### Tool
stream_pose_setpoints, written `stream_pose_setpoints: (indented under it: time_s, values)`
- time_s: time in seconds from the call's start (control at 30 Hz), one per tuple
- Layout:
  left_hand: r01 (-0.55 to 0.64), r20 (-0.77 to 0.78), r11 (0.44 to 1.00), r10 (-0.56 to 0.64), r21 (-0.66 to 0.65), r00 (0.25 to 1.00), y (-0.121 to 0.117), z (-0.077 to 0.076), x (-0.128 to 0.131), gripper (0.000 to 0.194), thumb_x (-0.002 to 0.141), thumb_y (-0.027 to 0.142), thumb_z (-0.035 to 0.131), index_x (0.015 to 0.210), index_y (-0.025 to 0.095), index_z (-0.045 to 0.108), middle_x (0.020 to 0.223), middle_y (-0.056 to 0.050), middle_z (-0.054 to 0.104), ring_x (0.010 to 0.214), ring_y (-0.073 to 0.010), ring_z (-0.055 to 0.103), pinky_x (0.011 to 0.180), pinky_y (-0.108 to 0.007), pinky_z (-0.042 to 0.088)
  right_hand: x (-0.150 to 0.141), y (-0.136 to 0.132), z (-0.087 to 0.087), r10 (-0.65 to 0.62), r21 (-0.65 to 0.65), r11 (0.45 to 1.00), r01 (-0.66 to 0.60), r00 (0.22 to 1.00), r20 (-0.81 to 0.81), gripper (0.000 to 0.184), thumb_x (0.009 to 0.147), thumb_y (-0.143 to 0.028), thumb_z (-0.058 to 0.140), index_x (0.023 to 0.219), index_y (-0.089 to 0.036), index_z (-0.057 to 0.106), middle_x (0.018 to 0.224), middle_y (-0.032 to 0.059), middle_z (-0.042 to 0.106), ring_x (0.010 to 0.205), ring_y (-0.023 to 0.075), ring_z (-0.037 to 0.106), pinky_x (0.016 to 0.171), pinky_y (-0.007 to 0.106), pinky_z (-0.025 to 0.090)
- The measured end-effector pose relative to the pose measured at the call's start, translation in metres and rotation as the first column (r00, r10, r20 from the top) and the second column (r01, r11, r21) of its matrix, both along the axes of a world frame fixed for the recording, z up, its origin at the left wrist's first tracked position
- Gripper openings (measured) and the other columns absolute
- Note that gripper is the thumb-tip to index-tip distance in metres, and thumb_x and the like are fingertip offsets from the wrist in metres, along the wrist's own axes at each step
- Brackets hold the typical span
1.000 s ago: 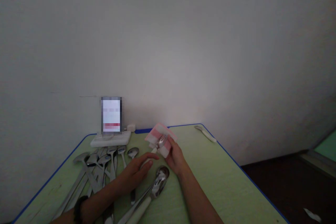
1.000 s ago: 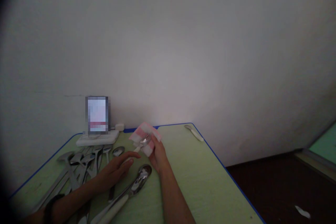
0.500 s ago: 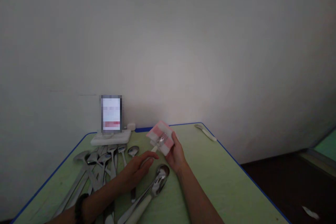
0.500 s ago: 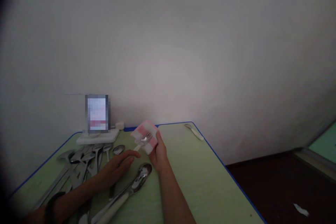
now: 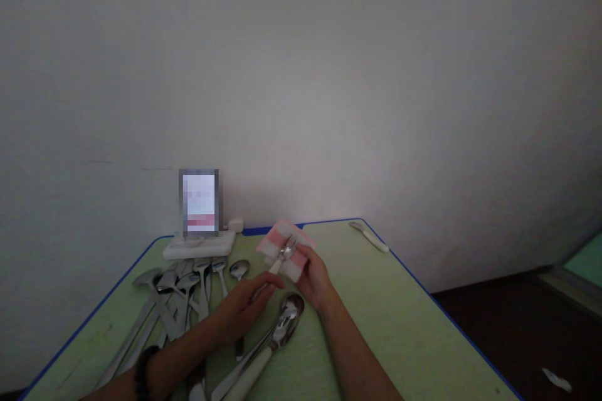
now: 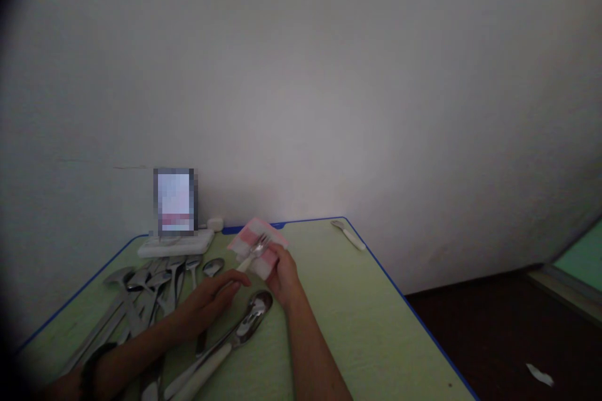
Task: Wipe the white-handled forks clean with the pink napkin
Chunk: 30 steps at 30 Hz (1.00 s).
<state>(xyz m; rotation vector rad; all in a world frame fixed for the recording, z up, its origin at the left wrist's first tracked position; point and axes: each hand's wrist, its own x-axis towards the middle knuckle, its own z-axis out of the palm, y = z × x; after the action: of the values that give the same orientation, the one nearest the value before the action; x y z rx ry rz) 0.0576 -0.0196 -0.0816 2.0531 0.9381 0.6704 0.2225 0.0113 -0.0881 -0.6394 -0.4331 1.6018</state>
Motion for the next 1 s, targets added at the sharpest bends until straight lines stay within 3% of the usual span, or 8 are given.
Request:
stream_pose_setpoints:
  time_s: [0.57,0.8,1.0]
  values:
    - [-0.028,0.018,0.999,0.029,-0.031,0.999,0.001,-0.004,-0.001,0.036,0.092,0.039,0.03,0.1,0.017,0.057,0.051,0.009,0.028,0.046,-0.0104,0.03,0.046,-0.02,0.025,-0.002,0.001,-0.001,-0.019,0.055,0.998,0.021,0.999,-0.043,0.02,0.073,-0.021,0.057,0.087,-0.012,0.067,0.082,0.006,0.074,0.073,0.0171,0.067,0.073,0.027,0.051]
    - [-0.082,-0.006,0.995,0.082,0.06,0.997,0.004,0.001,-0.001,0.034,0.091,0.038,0.03,0.096,0.018,0.057,0.056,0.006,0.037,0.052,-0.0122,0.035,0.049,-0.021,0.029,-0.006,-0.007,0.001,0.22,-0.037,0.975,-0.219,0.975,0.017,0.023,0.072,-0.019,0.05,0.085,-0.009,0.065,0.073,0.0086,0.073,0.074,0.0202,0.068,0.074,0.032,0.051]
    - [-0.038,0.042,0.999,0.039,-0.023,0.998,0.004,-0.004,-0.001,0.035,0.091,0.04,0.032,0.1,0.016,0.057,0.052,0.008,0.028,0.047,-0.0108,0.03,0.046,-0.02,0.024,-0.003,0.0,-0.004,0.032,0.023,0.999,-0.03,0.998,-0.05,0.024,0.067,-0.013,0.05,0.086,-0.011,0.065,0.074,0.0058,0.073,0.067,0.0177,0.066,0.071,0.029,0.052]
